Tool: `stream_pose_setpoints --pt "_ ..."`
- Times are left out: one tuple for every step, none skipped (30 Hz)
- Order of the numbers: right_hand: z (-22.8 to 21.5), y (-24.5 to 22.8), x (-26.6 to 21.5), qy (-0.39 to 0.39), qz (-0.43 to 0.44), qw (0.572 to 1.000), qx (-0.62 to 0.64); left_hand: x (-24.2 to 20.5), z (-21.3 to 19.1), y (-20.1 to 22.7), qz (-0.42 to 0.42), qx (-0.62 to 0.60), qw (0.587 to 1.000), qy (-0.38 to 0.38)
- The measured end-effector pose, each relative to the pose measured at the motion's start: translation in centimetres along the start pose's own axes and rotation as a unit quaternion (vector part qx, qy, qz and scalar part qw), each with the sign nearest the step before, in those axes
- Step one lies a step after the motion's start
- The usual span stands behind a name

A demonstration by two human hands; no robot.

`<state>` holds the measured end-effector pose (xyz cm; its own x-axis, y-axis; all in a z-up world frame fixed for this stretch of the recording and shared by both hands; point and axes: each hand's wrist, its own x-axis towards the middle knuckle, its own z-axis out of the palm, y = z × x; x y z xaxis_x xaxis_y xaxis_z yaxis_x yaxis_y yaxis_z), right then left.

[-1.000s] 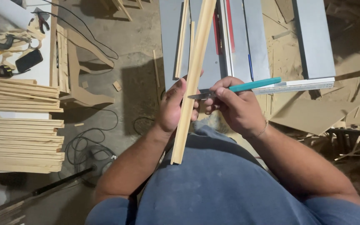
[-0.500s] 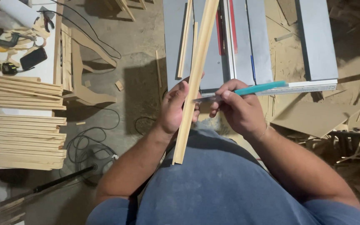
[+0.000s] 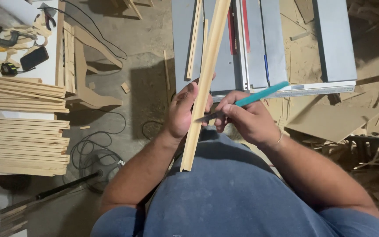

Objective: Inspecting, marking with a pen, and sorting thin wooden strips in a workshop.

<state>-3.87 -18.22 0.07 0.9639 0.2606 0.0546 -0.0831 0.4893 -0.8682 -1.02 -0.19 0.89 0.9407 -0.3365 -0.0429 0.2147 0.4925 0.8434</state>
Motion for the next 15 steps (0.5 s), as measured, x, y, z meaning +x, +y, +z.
stream_pose_setpoints --pt "-0.1 -0.4 -0.1 0.007 -0.021 0.998 -0.051 0.0 0.0 0.0 -0.002 -0.005 1.0 0.0" --pt "-0.1 -0.8 -0.2 0.015 -0.041 0.994 -0.102 0.0 0.0 0.1 -0.003 -0.01 1.0 -0.001" --pt "0.2 -1.7 -0.2 0.014 -0.042 0.994 -0.103 0.1 -0.2 -0.1 -0.001 -0.01 1.0 -0.001" --pt "0.5 -2.6 -0.2 0.032 -0.093 0.979 -0.176 0.2 -0.3 -0.2 -0.01 -0.016 1.0 -0.001" --pt "0.8 -3.5 -0.3 0.052 -0.141 0.957 -0.246 0.2 -0.5 -0.4 -0.021 -0.023 1.0 0.0" --pt "0.8 -4.5 -0.1 0.051 -0.141 0.957 -0.247 0.2 -0.5 -0.2 -0.02 -0.023 1.0 0.0" --pt "0.7 -5.6 0.1 0.07 -0.172 0.907 -0.378 0.2 -0.6 -0.1 -0.035 -0.027 0.999 -0.006" --pt "0.7 -6.6 0.3 0.087 -0.199 0.837 -0.501 0.2 -0.6 -0.1 -0.049 -0.03 0.998 -0.013" --pt "-0.2 -6.5 1.0 0.087 -0.2 0.837 -0.502 0.0 0.0 0.3 -0.048 -0.03 0.998 -0.014" --pt "-1.1 -6.4 1.8 0.079 -0.248 0.816 -0.516 -0.2 0.7 0.8 -0.071 -0.021 0.997 0.019" --pt "-1.9 -6.3 2.6 0.071 -0.294 0.793 -0.528 -0.5 1.3 1.1 -0.094 -0.011 0.994 0.052" --pt "-2.1 -6.4 2.9 0.071 -0.294 0.793 -0.529 -0.6 0.9 0.5 -0.094 -0.012 0.994 0.051" --pt "-2.2 -6.6 3.3 0.054 -0.314 0.784 -0.533 -0.6 0.5 0.0 -0.103 -0.006 0.993 0.06" --pt "-2.3 -6.7 3.8 0.036 -0.333 0.774 -0.538 -0.6 0.1 -0.6 -0.112 0.0 0.991 0.068" --pt "-2.0 -6.4 3.3 0.035 -0.333 0.774 -0.538 -0.5 0.2 -0.4 -0.11 -0.001 0.991 0.069"
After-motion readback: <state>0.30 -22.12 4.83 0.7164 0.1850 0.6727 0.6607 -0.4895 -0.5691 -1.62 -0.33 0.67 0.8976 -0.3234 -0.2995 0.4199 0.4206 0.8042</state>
